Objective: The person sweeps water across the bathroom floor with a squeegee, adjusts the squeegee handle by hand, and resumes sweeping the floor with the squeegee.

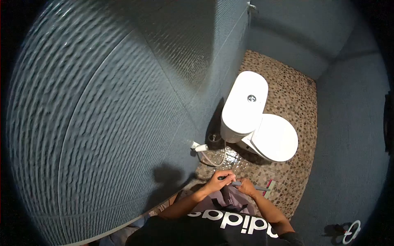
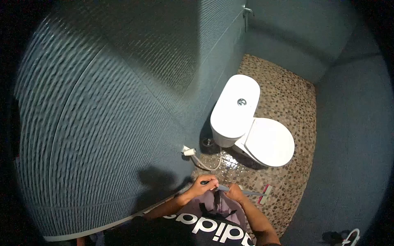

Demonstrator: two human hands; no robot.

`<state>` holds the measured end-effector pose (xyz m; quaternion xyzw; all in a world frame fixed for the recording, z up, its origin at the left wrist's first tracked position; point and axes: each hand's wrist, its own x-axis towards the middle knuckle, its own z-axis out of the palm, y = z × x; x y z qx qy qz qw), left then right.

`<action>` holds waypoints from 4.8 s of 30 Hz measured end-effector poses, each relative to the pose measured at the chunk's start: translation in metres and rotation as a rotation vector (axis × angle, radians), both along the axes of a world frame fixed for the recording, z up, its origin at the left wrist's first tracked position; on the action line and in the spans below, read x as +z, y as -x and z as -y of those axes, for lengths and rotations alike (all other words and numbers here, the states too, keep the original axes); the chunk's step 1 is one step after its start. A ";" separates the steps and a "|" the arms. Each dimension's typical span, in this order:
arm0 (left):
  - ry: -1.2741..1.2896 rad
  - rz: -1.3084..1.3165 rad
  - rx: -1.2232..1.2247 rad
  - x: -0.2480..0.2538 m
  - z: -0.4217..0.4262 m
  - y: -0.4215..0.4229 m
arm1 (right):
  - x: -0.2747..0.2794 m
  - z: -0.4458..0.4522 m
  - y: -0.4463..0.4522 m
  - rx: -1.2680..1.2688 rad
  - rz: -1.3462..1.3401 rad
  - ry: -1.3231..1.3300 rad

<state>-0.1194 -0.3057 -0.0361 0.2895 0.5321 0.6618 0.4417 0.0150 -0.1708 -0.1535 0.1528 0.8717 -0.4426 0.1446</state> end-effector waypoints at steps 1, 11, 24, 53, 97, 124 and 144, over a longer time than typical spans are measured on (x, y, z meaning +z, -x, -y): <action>-0.003 0.001 -0.010 -0.001 0.000 0.000 | -0.001 -0.001 -0.001 -0.010 0.001 -0.003; 0.029 -0.001 -0.016 -0.002 0.000 0.001 | -0.027 -0.002 -0.005 -0.011 0.039 0.018; 0.008 0.007 -0.007 -0.007 0.001 -0.002 | -0.012 0.000 -0.003 0.008 -0.013 0.018; 0.032 -0.033 -0.020 -0.003 -0.003 -0.001 | -0.012 -0.003 -0.005 0.007 -0.020 0.025; 0.106 0.006 0.118 -0.017 -0.029 -0.008 | -0.011 -0.054 0.009 0.181 0.059 -0.164; 0.076 0.020 0.195 -0.010 -0.141 -0.078 | -0.018 -0.161 -0.057 0.164 -0.044 -0.066; 0.070 -0.027 0.132 -0.026 -0.119 -0.063 | -0.022 -0.138 -0.046 0.078 -0.077 -0.081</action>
